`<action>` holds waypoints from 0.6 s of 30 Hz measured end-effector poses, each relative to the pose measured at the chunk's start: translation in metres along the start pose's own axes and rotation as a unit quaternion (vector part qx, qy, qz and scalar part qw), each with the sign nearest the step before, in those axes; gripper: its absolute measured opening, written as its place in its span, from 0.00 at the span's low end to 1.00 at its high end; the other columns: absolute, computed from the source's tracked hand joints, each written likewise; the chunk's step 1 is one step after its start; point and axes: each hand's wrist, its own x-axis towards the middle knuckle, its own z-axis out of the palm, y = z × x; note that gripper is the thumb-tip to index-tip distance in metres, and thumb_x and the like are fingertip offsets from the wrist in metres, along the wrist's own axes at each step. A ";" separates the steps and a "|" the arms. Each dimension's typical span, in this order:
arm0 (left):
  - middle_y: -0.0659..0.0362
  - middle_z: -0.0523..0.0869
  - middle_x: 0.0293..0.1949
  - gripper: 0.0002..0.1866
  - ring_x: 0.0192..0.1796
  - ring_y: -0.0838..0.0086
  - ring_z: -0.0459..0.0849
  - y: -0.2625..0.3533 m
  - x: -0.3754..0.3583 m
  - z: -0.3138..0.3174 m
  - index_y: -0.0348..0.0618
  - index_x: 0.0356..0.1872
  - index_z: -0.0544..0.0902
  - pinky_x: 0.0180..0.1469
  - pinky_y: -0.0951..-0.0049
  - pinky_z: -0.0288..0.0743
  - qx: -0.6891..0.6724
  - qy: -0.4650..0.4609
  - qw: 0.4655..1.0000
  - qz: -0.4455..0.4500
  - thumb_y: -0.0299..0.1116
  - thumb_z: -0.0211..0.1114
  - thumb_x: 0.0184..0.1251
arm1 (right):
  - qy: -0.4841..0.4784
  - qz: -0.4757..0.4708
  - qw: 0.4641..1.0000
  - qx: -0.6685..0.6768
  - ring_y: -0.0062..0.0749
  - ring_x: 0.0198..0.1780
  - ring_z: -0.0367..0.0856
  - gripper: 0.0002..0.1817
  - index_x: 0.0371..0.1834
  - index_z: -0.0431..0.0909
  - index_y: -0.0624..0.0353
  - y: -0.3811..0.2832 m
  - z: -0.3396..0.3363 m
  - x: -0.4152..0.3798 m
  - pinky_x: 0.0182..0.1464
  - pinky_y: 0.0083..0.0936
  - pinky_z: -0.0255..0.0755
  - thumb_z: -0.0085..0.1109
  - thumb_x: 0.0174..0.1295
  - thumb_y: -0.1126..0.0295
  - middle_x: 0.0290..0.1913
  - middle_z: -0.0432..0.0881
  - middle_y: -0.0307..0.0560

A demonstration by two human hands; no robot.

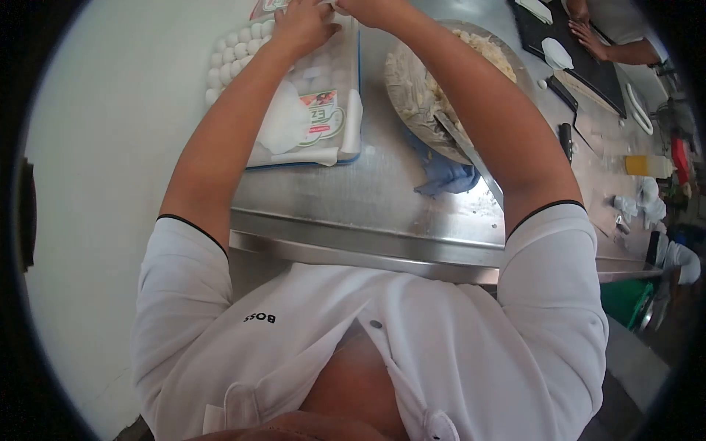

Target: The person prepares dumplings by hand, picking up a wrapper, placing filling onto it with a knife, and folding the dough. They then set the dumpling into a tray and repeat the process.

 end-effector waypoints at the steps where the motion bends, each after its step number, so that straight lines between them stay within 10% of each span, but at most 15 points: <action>1: 0.51 0.79 0.53 0.17 0.60 0.52 0.73 -0.001 0.001 0.005 0.44 0.44 0.83 0.58 0.45 0.70 0.004 0.006 1.000 -0.017 0.44 0.67 0.59 | 0.003 -0.006 1.000 -0.002 0.59 0.39 0.83 0.19 0.35 0.82 0.66 0.002 0.003 0.002 0.41 0.44 0.75 0.59 0.56 0.58 0.35 0.83 0.67; 18: 0.54 0.80 0.50 0.12 0.55 0.53 0.76 -0.002 -0.002 0.010 0.47 0.41 0.84 0.52 0.45 0.74 -0.001 0.038 0.998 -0.051 0.41 0.58 0.65 | -0.008 -0.056 0.975 -0.215 0.58 0.39 0.83 0.14 0.30 0.85 0.65 0.016 0.042 0.016 0.45 0.47 0.77 0.59 0.53 0.63 0.34 0.84 0.64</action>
